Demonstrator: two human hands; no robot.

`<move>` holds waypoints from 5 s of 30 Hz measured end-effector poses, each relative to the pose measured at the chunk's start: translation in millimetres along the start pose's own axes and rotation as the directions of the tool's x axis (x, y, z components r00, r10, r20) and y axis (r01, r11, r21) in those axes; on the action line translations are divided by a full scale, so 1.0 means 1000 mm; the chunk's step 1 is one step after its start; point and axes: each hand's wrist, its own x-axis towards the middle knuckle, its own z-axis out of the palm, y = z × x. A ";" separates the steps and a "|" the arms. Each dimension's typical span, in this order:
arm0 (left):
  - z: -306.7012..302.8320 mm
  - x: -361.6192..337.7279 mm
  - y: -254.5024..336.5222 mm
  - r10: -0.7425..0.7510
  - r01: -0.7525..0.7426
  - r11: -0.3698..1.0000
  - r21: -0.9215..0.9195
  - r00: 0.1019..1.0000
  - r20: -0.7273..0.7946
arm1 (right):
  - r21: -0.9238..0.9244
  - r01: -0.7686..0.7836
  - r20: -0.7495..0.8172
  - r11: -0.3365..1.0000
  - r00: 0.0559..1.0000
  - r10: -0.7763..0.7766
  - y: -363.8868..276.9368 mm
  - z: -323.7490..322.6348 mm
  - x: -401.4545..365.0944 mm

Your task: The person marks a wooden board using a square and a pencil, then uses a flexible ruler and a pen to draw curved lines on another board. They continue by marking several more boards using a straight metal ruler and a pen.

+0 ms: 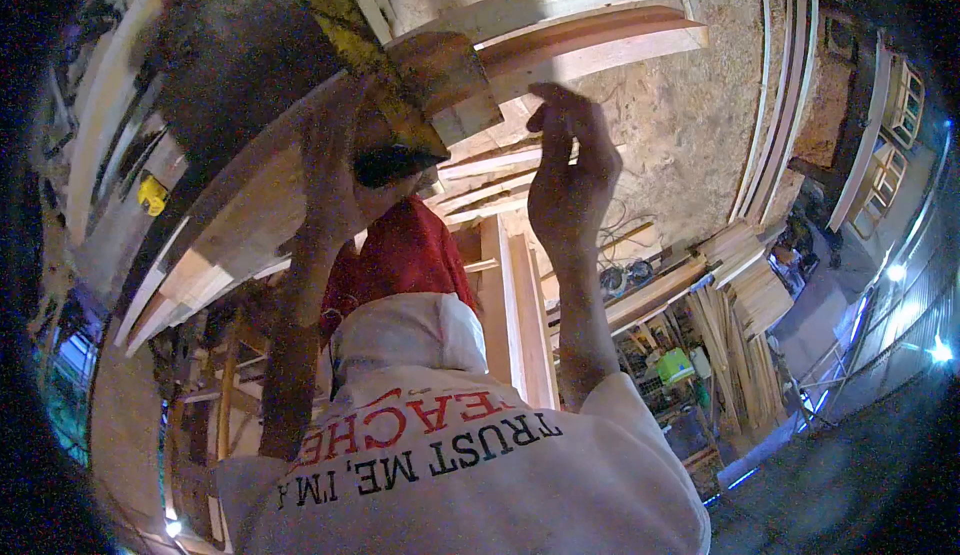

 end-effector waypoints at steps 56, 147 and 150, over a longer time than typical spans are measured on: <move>-0.114 -0.303 -0.169 -0.999 0.100 0.008 -0.995 -0.050 -0.013 | -0.081 0.153 0.946 0.985 0.322 0.028 -0.148 0.480 -0.166; -0.087 -0.294 -0.183 -0.952 -0.010 0.258 -0.966 -0.174 -0.253 | 0.332 0.737 0.940 0.589 -0.209 -0.268 -0.223 0.517 -0.179; -0.087 -0.294 -0.182 -0.937 0.068 0.303 -0.951 -0.162 -0.310 | 0.336 0.797 0.941 0.502 -0.259 -0.219 -0.233 0.514 -0.174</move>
